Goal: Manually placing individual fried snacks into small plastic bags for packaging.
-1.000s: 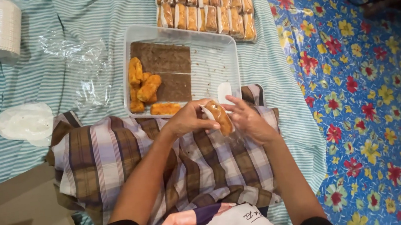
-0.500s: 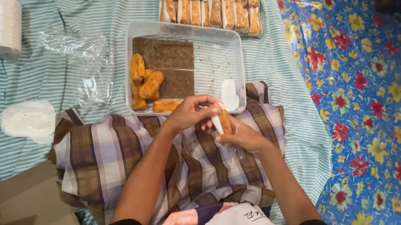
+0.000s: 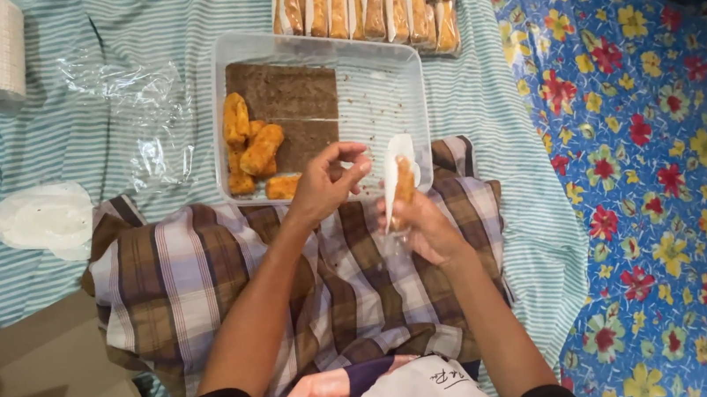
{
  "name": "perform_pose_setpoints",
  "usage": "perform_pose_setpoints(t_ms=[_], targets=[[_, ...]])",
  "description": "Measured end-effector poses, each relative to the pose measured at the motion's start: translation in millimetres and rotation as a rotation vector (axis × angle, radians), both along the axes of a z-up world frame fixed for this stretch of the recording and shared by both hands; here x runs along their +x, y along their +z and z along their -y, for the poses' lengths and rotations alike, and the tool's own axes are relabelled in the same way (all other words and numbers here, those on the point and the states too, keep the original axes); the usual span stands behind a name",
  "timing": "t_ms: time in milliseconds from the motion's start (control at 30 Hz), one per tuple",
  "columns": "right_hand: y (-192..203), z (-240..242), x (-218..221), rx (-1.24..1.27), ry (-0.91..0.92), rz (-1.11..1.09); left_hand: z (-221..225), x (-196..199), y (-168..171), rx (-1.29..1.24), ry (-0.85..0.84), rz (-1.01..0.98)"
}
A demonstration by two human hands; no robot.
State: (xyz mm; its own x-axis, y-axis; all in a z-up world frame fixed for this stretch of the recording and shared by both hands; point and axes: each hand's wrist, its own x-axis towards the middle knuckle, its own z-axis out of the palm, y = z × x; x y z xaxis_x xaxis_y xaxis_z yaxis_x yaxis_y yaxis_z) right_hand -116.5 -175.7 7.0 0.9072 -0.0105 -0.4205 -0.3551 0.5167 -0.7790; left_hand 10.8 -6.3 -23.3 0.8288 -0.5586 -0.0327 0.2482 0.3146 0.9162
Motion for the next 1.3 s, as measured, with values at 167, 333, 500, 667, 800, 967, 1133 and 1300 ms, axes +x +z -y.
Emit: perform_pose_setpoints(t_ms=[167, 333, 500, 667, 800, 967, 1133, 1300], targets=[[1, 16, 24, 0.235, -0.256, 0.08, 5, -2, -3, 0.073, 0.113, 0.08], [7, 27, 35, 0.32, -0.336, 0.254, 2, -10, 14, -0.118, 0.061, 0.158], [22, 19, 42, 0.333, -0.424, 0.349, 0, -11, 16, -0.172, 0.076, 0.258], [6, 26, 41, 0.436, -0.508, 0.37, -14, -17, 54, -0.153, 0.157, 0.555], [14, 20, 42, 0.43, -0.521, 0.382, -11, -21, 54, -0.154, 0.168, 0.656], [26, 11, 40, 0.415, -0.497, 0.382, -14, -24, 60, -0.012, 0.178, 0.865], [11, 19, 38, 0.444, -0.496, 0.368, -10, -24, 61, 0.067, 0.222, 1.021], [-1, 30, 37, 0.465, -0.505, 0.435, -7, -24, 55, 0.091, 0.238, 1.083]])
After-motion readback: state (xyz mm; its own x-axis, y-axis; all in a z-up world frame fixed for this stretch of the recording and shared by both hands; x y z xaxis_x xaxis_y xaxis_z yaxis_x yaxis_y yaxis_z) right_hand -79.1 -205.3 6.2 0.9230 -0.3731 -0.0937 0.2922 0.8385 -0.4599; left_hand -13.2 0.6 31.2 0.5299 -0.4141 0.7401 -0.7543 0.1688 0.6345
